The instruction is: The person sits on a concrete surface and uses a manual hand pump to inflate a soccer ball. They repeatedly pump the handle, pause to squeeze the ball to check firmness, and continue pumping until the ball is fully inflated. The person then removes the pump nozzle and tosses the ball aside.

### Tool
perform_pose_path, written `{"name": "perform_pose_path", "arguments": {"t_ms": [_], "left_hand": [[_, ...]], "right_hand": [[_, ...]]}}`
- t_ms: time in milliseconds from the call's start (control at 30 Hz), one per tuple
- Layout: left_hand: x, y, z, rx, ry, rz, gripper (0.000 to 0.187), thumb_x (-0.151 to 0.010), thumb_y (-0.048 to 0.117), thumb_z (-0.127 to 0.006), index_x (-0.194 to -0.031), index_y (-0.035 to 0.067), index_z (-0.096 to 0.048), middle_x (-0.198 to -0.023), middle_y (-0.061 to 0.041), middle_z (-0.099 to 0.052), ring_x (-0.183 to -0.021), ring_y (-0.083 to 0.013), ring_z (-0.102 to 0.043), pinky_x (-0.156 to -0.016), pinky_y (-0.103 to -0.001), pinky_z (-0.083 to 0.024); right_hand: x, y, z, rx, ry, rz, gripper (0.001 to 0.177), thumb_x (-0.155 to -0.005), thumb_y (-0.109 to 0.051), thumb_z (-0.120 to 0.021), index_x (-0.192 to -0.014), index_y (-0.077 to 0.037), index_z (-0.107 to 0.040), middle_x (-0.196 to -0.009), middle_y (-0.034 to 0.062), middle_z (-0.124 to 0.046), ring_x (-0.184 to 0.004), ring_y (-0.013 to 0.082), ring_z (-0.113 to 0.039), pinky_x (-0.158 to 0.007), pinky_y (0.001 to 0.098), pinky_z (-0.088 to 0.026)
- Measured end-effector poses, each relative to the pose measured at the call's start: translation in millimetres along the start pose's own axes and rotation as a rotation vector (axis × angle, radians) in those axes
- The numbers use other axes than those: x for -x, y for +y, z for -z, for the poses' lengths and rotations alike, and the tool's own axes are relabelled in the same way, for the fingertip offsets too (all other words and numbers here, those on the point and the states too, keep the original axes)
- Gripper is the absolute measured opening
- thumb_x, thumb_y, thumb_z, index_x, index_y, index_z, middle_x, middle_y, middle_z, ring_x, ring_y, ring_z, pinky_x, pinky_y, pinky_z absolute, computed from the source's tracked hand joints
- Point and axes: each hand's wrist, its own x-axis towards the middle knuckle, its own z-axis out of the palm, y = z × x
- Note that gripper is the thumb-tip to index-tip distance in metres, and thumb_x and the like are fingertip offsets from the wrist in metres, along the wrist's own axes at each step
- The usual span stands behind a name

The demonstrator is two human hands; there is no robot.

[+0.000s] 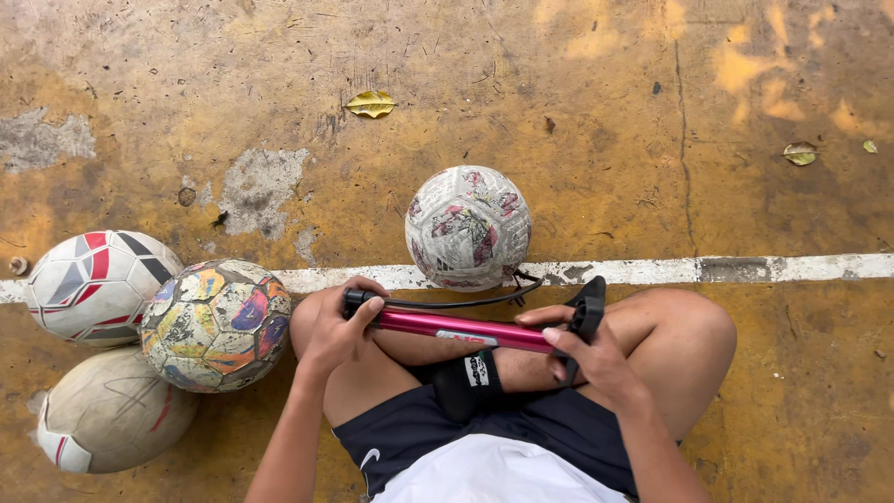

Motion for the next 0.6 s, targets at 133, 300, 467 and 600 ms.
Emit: {"name": "perform_pose_path", "arguments": {"t_ms": [133, 300, 467, 600], "left_hand": [[-6, -4, 33, -0.217, 0.045, 0.052, 0.024, -0.095, 0.033, -0.069, -0.099, 0.01, -0.075, -0.06, -0.013, -0.066, -0.043, -0.0174, -0.062, -0.042, -0.028, -0.051], [-15, -9, 44, 0.06, 0.015, 0.068, 0.039, -0.104, 0.035, -0.059, -0.084, 0.001, -0.062, -0.053, -0.016, -0.056, -0.035, -0.0115, -0.041, -0.034, -0.024, -0.038], [-34, -19, 5, -0.165, 0.107, 0.067, 0.067, -0.11, 0.054, -0.028, -0.072, 0.008, -0.06, -0.048, -0.004, -0.048, -0.041, -0.0117, -0.043, -0.042, -0.025, -0.036], [-42, -37, -14, -0.034, 0.102, -0.035, 0.065, -0.111, 0.053, -0.025, -0.072, 0.01, -0.056, -0.045, 0.0, -0.042, -0.038, -0.0076, -0.038, -0.042, -0.019, -0.033]], "right_hand": [[23, 4, 92, 0.012, 0.17, 0.032, 0.02, -0.097, -0.014, -0.061, -0.102, 0.001, -0.072, -0.103, 0.0242, -0.077, -0.029, 0.01, -0.045, -0.027, 0.0229, -0.036], [44, -48, 147, 0.137, 0.32, 0.154, 0.009, -0.086, -0.007, -0.065, -0.092, -0.004, -0.071, -0.092, 0.0249, -0.073, -0.026, 0.0126, -0.046, -0.024, 0.0243, -0.038], [-5, -23, 98, 0.091, 0.272, 0.188, 0.008, -0.086, -0.007, -0.067, -0.091, -0.001, -0.069, -0.092, 0.0209, -0.074, -0.027, 0.0079, -0.043, -0.025, 0.0217, -0.033], [-34, 19, 60, 0.089, 0.244, 0.21, 0.007, -0.086, -0.002, -0.066, -0.089, 0.005, -0.067, -0.091, 0.0247, -0.073, -0.024, 0.0101, -0.04, -0.022, 0.0249, -0.033]]}}
